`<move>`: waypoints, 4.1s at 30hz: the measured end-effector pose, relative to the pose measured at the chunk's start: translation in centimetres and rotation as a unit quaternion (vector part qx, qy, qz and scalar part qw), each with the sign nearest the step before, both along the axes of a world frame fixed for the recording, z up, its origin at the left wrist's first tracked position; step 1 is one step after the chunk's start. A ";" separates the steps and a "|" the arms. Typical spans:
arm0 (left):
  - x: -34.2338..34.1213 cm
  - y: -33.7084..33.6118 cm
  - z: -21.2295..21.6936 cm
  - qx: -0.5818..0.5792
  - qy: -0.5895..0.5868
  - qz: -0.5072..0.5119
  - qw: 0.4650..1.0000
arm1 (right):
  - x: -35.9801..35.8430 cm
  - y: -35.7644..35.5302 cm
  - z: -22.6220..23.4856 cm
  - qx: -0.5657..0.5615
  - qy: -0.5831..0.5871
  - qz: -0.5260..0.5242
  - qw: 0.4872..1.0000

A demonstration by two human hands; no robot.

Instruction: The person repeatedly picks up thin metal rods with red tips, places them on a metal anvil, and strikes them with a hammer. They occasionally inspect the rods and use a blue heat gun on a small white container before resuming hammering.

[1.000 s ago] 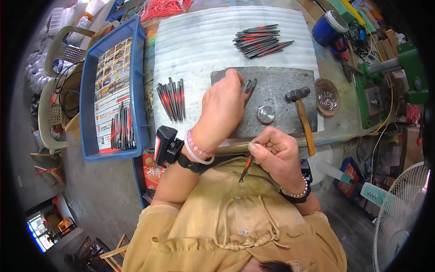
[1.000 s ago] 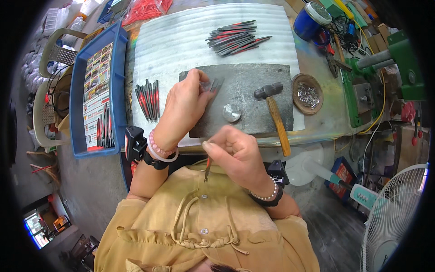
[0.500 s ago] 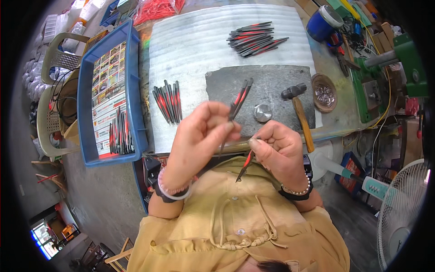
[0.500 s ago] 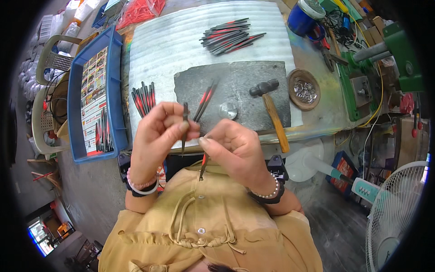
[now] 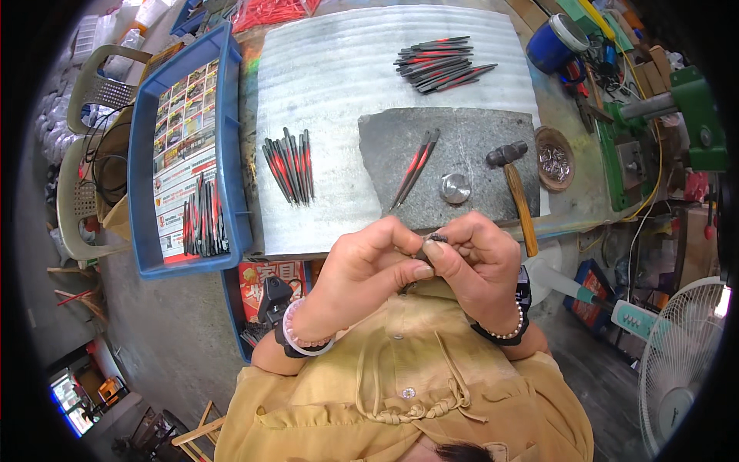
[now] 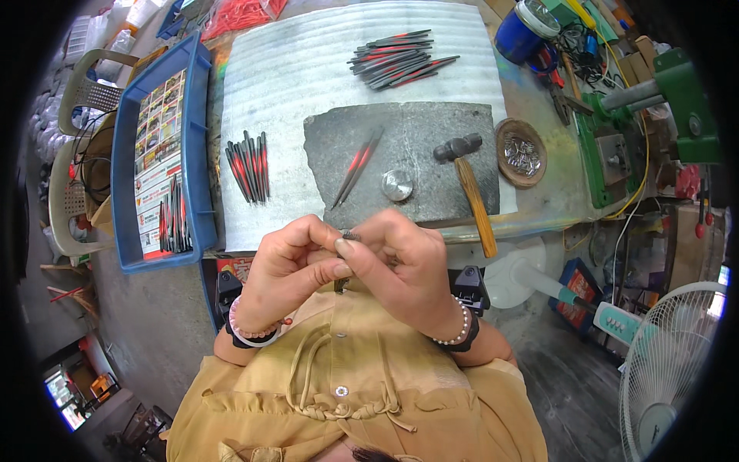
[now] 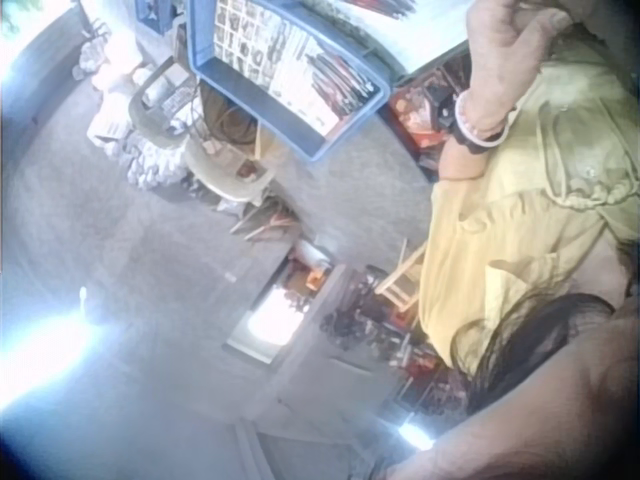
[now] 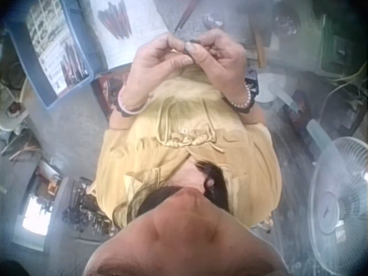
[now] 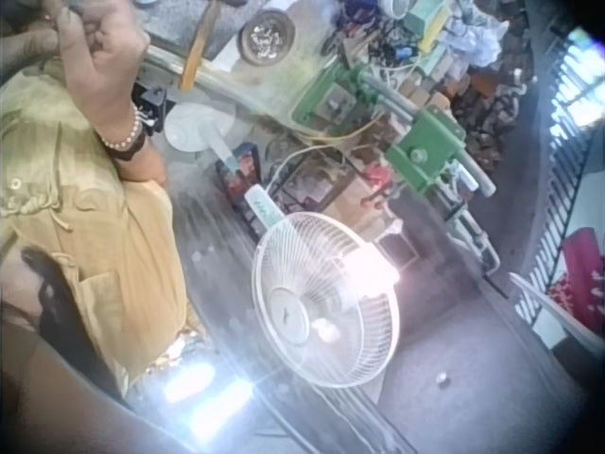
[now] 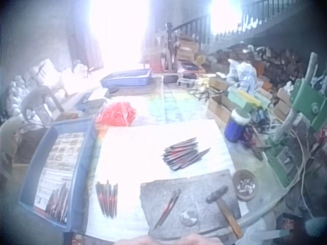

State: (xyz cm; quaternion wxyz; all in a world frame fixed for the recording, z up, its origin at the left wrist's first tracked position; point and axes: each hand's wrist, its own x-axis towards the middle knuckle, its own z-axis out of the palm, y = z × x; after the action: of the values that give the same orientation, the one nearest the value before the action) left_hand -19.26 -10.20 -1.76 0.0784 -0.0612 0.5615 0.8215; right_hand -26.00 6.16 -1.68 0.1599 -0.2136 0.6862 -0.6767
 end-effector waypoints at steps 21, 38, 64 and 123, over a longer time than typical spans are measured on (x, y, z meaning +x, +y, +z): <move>-1.2 -0.6 0.6 0.139 -0.160 -0.070 0.975 | -1.5 -0.5 -0.7 -0.060 -0.317 0.021 0.946; -3.1 -1.9 -1.0 0.269 -0.202 -0.119 0.934 | -1.4 -1.2 -1.4 -0.134 -0.347 -0.025 0.928; -4.3 -7.5 -4.9 -0.586 -0.010 0.208 0.783 | -1.1 0.3 0.4 -0.085 -0.266 -0.060 0.958; -1.5 -0.3 1.3 0.023 -0.094 -0.095 0.991 | -0.4 1.5 0.4 -0.073 -0.203 0.046 0.975</move>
State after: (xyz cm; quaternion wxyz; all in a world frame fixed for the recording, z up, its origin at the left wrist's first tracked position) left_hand -20.80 -10.51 -0.48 0.2098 -0.0827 0.5358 0.8136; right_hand -26.43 7.63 -1.33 0.3102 -0.1143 0.5776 -0.7464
